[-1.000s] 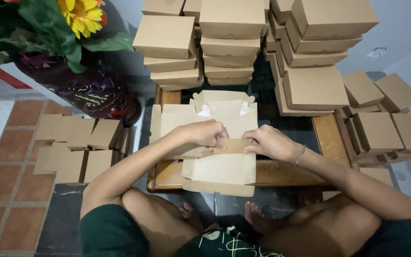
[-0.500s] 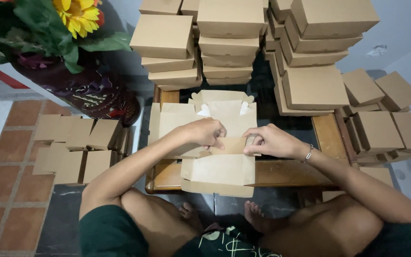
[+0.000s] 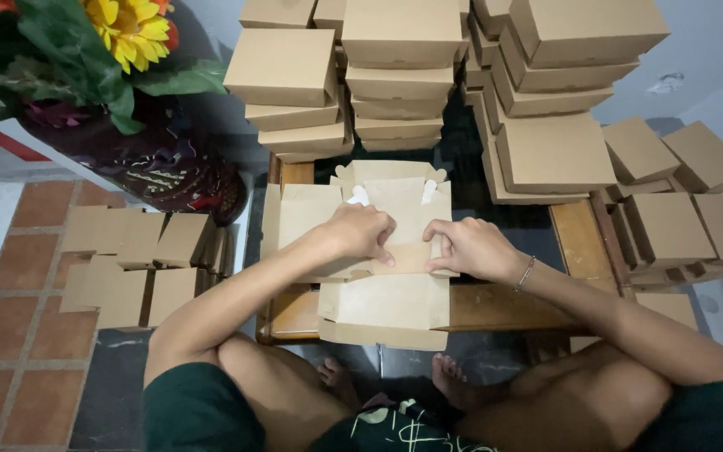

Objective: Folding flat cardboard templates into boxes and stacking them in a finishing area.

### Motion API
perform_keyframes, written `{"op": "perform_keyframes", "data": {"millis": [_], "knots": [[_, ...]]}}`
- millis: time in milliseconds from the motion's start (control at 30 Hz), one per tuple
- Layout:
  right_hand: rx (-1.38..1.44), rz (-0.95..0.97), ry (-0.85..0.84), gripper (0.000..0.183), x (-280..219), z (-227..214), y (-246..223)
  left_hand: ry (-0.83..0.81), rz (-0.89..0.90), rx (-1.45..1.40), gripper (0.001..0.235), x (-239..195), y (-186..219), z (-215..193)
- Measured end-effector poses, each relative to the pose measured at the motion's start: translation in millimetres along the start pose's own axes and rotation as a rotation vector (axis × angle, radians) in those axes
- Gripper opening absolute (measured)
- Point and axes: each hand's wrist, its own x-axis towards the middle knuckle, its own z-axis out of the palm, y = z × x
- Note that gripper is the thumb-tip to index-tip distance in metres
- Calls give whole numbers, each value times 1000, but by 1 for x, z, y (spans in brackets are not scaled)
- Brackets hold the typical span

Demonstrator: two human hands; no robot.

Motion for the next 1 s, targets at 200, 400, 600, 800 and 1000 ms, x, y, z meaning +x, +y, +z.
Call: {"op": "perform_keyframes", "data": {"millis": [200, 400, 600, 800, 1000], "knots": [[-99, -11, 6, 54, 8, 4, 3, -30, -39, 151, 44, 3, 7, -1], [-198, -20, 40, 66, 13, 9, -7, -46, -40, 155, 52, 0, 10, -6], [-220, -55, 77, 70, 26, 16, -16, -23, -52, 53, 38, -1, 5, -4], [-232, -114, 114, 67, 37, 29, -23, 10, -51, 17, 33, 4, -6, 0], [-209, -160, 105, 58, 34, 24, -45, 31, -68, 27, 29, 6, -11, 7]]}}
